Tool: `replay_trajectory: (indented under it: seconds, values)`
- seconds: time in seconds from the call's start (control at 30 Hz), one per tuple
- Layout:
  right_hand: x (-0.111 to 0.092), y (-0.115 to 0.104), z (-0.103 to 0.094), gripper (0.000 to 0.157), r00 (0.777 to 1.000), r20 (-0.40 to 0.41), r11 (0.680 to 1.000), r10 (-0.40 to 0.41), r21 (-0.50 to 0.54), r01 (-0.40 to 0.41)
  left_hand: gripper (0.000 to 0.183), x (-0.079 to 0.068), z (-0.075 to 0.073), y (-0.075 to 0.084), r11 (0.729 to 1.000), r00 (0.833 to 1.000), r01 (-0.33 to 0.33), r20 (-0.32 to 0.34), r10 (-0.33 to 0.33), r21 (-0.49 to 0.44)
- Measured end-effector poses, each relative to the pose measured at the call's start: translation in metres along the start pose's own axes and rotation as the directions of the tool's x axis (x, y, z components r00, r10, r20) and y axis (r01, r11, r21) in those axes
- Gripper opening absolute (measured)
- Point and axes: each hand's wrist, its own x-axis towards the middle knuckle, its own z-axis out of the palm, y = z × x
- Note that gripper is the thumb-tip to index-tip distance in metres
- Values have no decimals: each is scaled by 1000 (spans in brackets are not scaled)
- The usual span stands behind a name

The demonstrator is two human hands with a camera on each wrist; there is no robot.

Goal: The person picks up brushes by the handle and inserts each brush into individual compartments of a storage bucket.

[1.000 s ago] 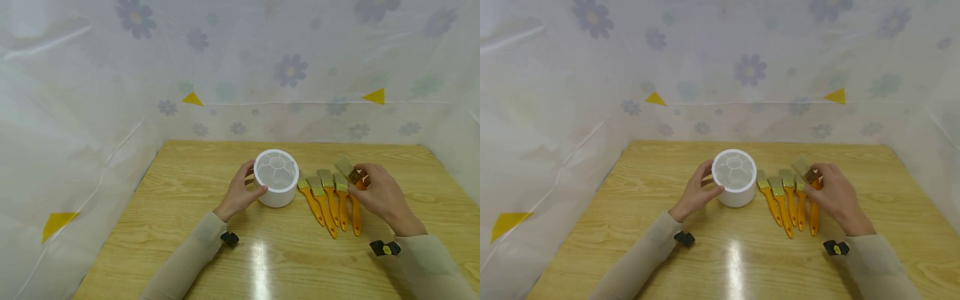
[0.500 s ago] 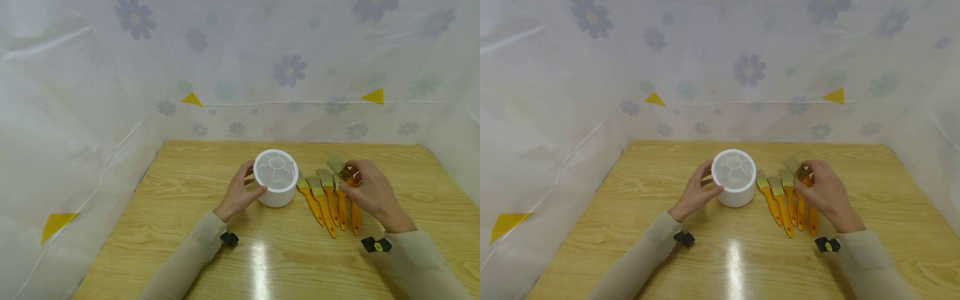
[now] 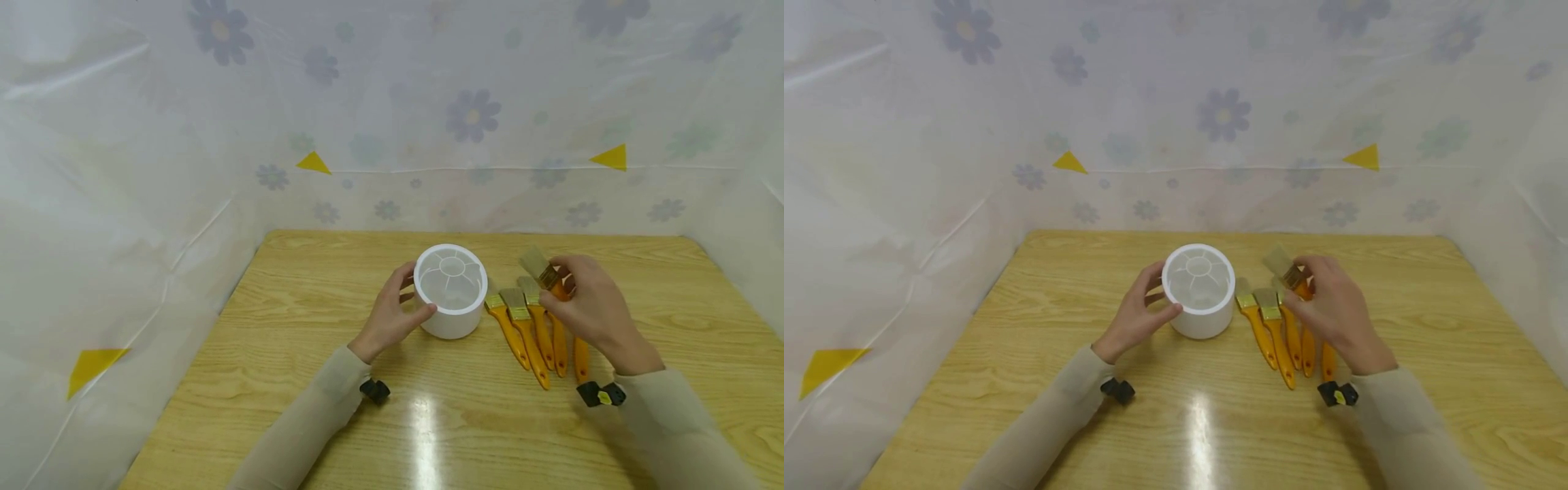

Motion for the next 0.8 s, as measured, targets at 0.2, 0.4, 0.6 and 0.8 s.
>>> replay_trajectory:
  seconds: [0.2, 0.4, 0.6, 0.8]
  values:
    - [6, -7, 3, 50, 1000, -13, 1000, -26, -11, 26, 72, 0, 0, -1, 1000, 1000, 0, -1, 0, 13]
    - [10, -13, 8, 48, 999, -11, 999, -52, 11, 52, 72, 0, 0, -1, 1000, 1000, 4, -1, -4, 12]
    - [14, -19, 13, 48, 998, -12, 997, -66, 39, 66, 72, 0, 0, 0, 1000, 1000, 7, 1, -7, 13]
    - [19, -27, 17, 47, 997, -17, 996, -72, 48, 73, 73, 0, 0, 0, 1000, 1000, 6, 3, -7, 11]
